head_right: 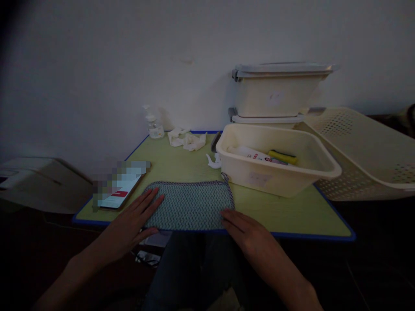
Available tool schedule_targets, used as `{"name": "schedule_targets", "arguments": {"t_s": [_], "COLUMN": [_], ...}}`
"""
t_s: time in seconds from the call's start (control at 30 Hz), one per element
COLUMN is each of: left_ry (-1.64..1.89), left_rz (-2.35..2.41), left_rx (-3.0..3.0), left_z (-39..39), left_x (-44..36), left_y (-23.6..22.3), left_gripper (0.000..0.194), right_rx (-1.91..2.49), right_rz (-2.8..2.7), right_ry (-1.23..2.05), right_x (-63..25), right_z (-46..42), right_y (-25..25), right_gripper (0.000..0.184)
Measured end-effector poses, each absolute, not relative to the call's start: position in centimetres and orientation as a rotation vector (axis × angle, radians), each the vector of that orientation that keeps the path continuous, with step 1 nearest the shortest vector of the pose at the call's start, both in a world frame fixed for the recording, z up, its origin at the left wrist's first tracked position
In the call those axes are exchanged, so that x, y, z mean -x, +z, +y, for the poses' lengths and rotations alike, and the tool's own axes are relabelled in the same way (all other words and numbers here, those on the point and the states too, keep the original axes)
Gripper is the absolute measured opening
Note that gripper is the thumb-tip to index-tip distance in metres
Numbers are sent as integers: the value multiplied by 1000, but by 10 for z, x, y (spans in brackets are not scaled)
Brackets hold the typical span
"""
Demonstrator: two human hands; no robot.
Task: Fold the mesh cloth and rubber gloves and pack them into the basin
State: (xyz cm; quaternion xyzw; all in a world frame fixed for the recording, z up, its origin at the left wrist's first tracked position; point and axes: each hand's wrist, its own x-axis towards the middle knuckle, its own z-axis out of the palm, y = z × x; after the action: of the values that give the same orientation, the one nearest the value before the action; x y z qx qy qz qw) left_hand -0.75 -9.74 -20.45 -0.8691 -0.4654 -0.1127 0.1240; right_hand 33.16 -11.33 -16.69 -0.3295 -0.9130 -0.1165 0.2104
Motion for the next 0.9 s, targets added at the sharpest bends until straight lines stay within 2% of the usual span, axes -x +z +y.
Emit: {"name": "schedule_targets", "arguments": {"t_s": [0.13, 0.27, 0.4, 0.5, 0.6, 0.77, 0.9], "left_ry": [-312, -331, -336, -315, -307, -335, -387], "left_rz": [-1431, -1535, -1598, -1639, -1722, -1906, -2003], "left_rx": [2442, 2323, 2265, 2264, 2244, 2186, 2231], "left_z": [-103, -110, -114, -113, -104, -75, -58], "left_x": [10, 6, -1, -6, -17, -61, -94], "left_y": [-206, -207, -206, -206, -207, -204, -196], "left_gripper": [67, 72, 72, 73, 75, 75, 74], "right_rx": [962, 1131, 1176, 1198, 1150, 1100, 924], "right_rz": [-2467, -2392, -2348, -2305, -2360, -2453, -2524], "right_ry": [-506, -311, -216, -364, -550, -656, -723], "right_x": [-317, -294, -272, -257, -245, -238, -243], "right_z": [-102, -85, -68, -55, -41, -16, -2], "right_y": [-165, -166, -160, -150, -137, -122, -135], "right_gripper": [38, 42, 27, 27, 19, 30, 33]}}
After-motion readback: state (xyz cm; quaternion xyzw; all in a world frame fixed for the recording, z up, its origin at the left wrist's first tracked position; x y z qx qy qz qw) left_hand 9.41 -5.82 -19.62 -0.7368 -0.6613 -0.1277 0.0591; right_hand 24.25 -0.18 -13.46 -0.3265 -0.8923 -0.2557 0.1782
